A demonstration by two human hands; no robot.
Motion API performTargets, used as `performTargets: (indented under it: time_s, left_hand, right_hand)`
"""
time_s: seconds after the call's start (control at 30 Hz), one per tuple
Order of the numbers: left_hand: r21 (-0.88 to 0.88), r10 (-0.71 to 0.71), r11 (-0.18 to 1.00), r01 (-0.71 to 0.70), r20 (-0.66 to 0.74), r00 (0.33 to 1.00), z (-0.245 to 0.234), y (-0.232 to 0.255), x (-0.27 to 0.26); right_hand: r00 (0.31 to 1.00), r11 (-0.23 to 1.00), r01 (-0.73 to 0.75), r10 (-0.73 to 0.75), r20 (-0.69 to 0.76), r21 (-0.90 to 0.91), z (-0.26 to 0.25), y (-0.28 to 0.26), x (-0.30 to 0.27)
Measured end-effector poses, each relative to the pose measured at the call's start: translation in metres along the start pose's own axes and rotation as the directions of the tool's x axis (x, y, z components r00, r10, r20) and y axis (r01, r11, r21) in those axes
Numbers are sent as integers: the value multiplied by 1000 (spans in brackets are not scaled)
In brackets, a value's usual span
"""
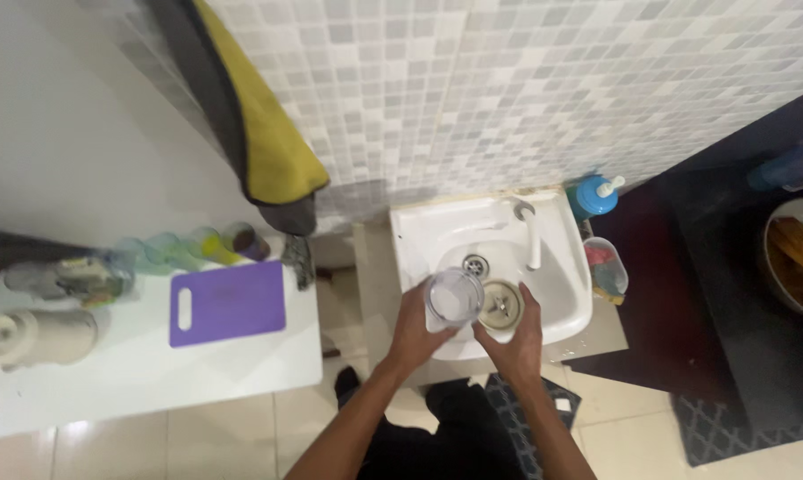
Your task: The person pours blended liquid from a blender jar into glasses on the table, then carries the jar, blade, and a purple cutting board to a small sink. They rinse the jar and blade under the tap, scrub the cutting board, and wipe the table with a cloth.
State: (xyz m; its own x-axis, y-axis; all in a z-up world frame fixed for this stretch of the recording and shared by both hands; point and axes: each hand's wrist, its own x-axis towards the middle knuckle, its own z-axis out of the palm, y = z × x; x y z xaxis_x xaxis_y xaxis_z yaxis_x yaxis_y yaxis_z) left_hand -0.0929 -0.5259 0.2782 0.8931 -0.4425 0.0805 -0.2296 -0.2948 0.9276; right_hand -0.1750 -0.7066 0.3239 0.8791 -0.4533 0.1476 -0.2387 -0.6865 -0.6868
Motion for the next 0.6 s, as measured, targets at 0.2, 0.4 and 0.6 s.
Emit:
performTargets:
  time_s: [0.2, 0.4, 0.6]
  left_hand:
    - [-41, -31, 999, 27, -111, 993, 68, -15, 27]
    - [-71, -137, 990, 125, -201, 970, 103, -24, 40]
    - [-75, -231, 973, 219, -229, 946, 121, -35, 52]
  right_hand:
    - [991, 997, 33, -41, 126, 63, -8, 65, 35]
    - [973, 990, 80, -103, 207, 120, 3, 116, 57]
    - [936, 1000, 2, -11, 351, 26, 16, 147, 69]
